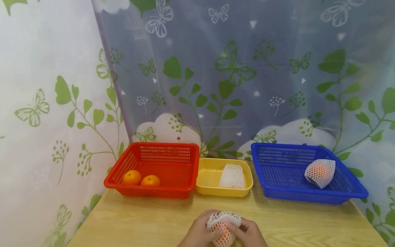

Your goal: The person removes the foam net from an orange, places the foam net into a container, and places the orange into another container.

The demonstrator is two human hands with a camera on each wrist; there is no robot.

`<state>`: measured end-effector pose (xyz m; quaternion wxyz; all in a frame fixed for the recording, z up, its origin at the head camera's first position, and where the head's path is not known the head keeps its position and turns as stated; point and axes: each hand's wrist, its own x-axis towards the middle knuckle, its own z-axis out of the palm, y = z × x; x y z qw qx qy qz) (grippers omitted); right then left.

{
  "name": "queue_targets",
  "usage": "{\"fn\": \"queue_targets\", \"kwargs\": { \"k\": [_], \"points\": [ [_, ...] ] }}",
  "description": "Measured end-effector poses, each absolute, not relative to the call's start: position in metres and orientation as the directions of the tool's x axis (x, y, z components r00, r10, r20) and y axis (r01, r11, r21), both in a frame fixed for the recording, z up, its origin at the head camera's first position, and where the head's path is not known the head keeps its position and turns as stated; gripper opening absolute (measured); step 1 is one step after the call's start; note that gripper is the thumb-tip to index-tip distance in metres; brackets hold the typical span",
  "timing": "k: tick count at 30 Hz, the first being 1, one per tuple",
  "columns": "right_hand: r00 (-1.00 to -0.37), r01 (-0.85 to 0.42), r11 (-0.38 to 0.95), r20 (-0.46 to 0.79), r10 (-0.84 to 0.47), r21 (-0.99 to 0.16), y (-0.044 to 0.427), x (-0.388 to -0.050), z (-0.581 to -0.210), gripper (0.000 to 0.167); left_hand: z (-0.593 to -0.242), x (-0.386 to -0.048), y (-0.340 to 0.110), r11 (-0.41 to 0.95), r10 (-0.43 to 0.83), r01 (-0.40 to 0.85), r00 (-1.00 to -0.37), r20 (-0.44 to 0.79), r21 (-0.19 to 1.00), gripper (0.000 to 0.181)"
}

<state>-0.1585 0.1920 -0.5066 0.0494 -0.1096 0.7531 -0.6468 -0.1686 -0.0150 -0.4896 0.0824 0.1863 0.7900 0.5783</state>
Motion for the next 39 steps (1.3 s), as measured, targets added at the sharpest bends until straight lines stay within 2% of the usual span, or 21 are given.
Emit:
{"fn": "queue_targets", "kwargs": {
  "k": [3,17,25,32,35,39],
  "points": [
    [-0.974,-0.110,0.147,0.077,-0.215,-0.983,0.193,-0.158,-0.506,0.038,-0.490,-0.168,-0.014,0.262,0.418,0.207,-0.904,0.083,0.943,0.053],
    [-0.998,-0.026,0.234,0.013,-0.054,-0.972,0.186,-0.156,-0.501,0.035,-0.494,-0.166,-0.016,0.212,0.439,0.158,-0.897,0.051,0.965,0.053],
    [-0.994,-0.014,0.202,-0.008,-0.111,-0.979,0.188,-0.158,-0.500,0.039,-0.491,-0.167,-0.017,0.190,0.453,0.193,-0.887,0.088,0.963,0.050],
    [-0.985,-0.028,0.186,-0.005,-0.174,-0.982,0.187,-0.156,-0.505,0.056,-0.489,-0.168,-0.017,0.211,0.449,0.177,-0.891,0.065,0.961,0.052],
    [-0.978,-0.020,0.162,-0.014,-0.208,-0.987,0.186,-0.158,-0.507,0.060,-0.488,-0.169,-0.017,0.223,0.448,0.208,-0.889,0.090,0.952,0.048],
    [-0.972,0.007,0.137,-0.039,-0.233,-0.991,0.186,-0.159,-0.511,0.056,-0.488,-0.167,-0.017,0.235,0.399,0.199,-0.912,0.092,0.952,0.034]
  ]
}}
